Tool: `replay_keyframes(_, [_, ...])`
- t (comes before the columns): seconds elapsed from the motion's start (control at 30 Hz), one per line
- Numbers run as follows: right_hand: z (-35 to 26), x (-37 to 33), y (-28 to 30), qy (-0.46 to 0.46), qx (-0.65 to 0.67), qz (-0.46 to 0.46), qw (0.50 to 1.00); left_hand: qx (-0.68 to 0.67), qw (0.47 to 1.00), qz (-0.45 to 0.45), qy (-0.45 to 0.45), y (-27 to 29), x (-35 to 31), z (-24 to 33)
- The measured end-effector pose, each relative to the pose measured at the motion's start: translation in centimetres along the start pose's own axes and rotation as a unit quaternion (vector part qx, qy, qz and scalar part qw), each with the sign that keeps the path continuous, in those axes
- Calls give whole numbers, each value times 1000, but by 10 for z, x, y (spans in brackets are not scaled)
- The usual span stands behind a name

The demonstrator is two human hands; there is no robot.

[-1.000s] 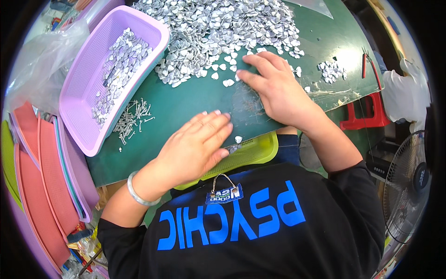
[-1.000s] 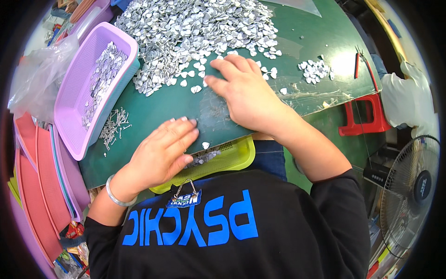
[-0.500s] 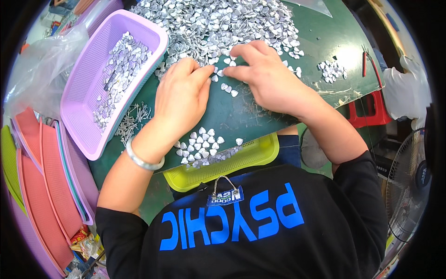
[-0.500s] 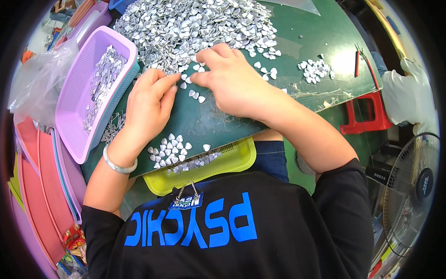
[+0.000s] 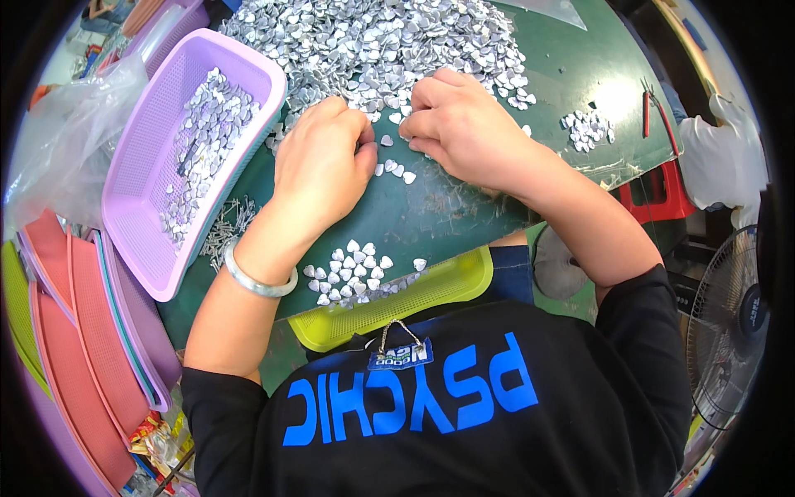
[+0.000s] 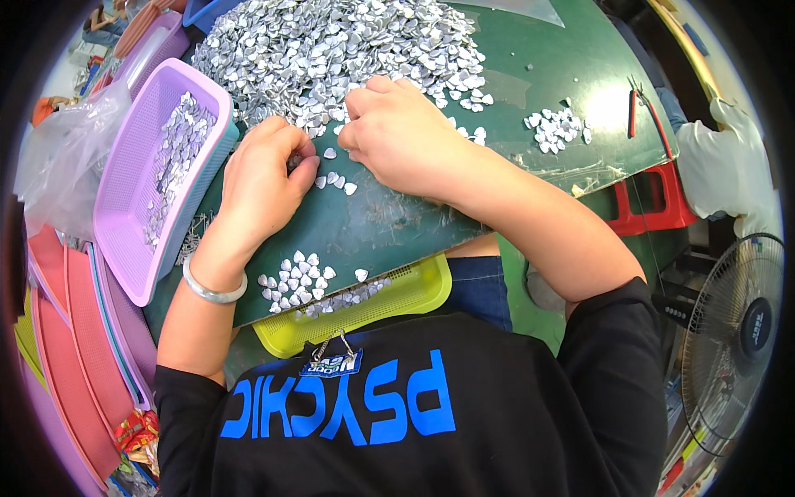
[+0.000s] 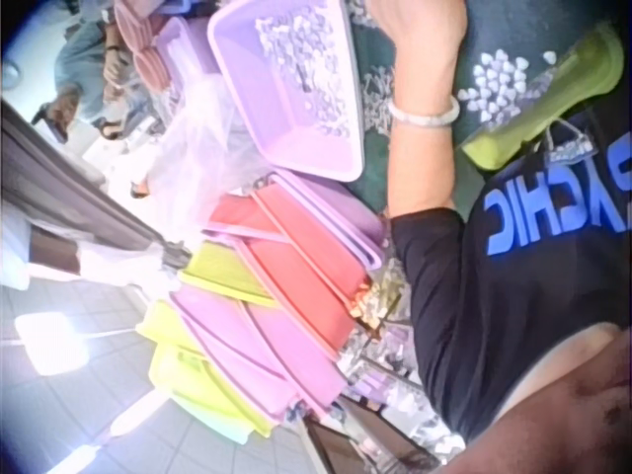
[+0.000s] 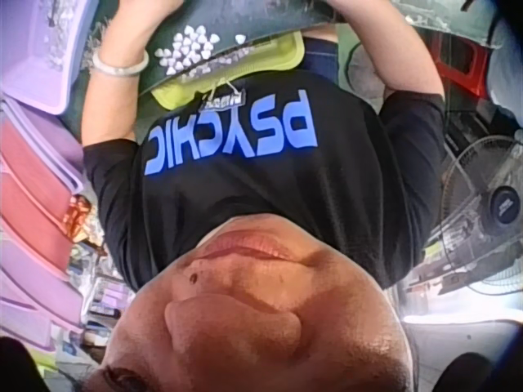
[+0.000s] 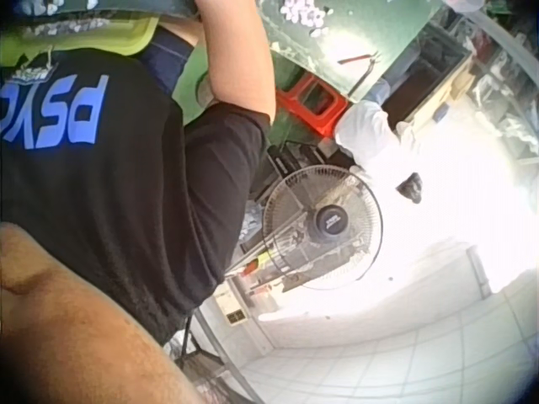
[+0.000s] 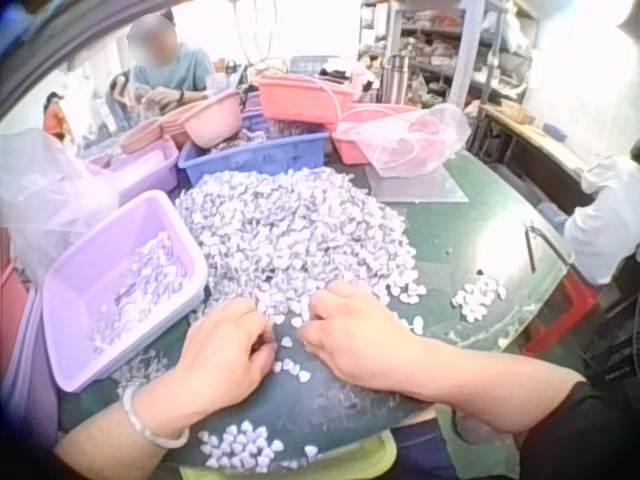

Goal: The person sorts small, silver, heart-shaped metal pieces by hand on a green table. They pick up pieces from a pile and place them into a yellow basket, occasionally moving a purple basket to the side.

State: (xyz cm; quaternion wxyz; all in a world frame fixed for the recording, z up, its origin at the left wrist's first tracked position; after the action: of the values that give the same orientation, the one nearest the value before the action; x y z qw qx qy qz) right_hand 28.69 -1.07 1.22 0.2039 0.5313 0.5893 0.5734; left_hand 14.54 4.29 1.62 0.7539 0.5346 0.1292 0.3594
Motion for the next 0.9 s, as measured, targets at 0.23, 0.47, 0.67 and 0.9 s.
replay_keyframes(0.23, [1,5,-4,23,24,-2,999,-542,820,42,181,-4,-9,-20])
replay_keyframes(0.47, [-5,25,4,-15,200,58,978,-794,548,-92,248,-23,-12,-20])
replay_keyframes(0.67, [9,32,-18,-52,24,-2,998,-699,657,-28,279,-15,-19,-35])
replay_keyframes(0.9, [0,39,-22,-29,-22,-11,999,-689,661,-25,295,-10,-28,-43])
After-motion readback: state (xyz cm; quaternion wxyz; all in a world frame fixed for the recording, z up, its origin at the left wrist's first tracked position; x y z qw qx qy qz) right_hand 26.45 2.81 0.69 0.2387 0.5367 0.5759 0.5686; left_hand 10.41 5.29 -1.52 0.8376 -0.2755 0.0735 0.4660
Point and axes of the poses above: each hand's wrist, its own x-axis towards the middle knuckle, its own y-axis out of the back of the hand, z = x × y, the point moved 5 cm from there along x, towards the middle knuckle, and after that the axes turned 1 degree about z, right-handed, at the moved point
